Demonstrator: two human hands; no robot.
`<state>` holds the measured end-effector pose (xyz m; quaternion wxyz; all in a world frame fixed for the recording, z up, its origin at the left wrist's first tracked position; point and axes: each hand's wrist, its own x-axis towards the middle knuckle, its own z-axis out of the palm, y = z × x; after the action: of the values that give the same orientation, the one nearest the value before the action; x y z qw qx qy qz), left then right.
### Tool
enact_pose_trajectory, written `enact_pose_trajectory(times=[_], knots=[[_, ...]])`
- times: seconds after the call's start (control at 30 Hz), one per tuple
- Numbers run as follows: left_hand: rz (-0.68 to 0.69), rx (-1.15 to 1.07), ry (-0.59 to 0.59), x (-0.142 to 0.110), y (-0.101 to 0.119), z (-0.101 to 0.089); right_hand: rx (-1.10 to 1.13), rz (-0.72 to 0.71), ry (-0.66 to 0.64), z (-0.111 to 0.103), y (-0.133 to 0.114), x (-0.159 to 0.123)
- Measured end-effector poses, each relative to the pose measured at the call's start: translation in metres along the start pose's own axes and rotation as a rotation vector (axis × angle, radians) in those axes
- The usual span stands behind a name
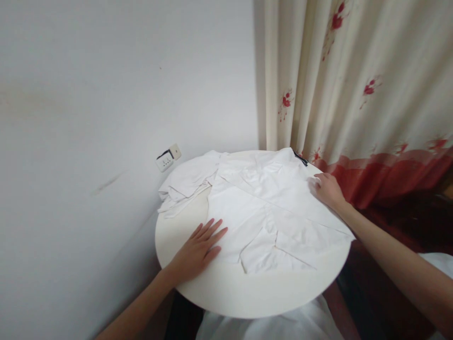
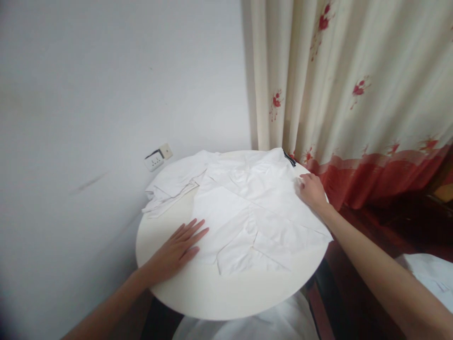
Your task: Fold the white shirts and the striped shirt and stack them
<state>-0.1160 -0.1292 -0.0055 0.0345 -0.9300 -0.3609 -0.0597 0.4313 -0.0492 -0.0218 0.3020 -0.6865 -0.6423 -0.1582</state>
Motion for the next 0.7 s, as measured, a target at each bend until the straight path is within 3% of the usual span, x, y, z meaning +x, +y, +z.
enact_pose_trajectory(times=[0.1, 0.23, 0.33, 0.43, 0.7], knots=[[0.015, -0.009, -0.011, -0.006, 0.0, -0.002, 0.083, -0.209, 0.052, -0.021, -0.025, -0.014], [0.013, -0.06, -0.074, -0.007, -0.002, -0.007, 0.188, -0.448, -0.236, -0.041, -0.063, -0.045], [-0.001, -0.109, -0.159, -0.004, -0.004, -0.013, 0.242, -0.453, -0.465, -0.044, -0.076, -0.062], [0.046, -0.151, -0.199, 0.0, -0.003, -0.021, 0.302, -0.427, -0.535, -0.048, -0.079, -0.069], [0.318, -0.212, -0.03, 0.008, 0.014, -0.029, 0.458, -0.617, -0.638, -0.094, -0.091, -0.095]])
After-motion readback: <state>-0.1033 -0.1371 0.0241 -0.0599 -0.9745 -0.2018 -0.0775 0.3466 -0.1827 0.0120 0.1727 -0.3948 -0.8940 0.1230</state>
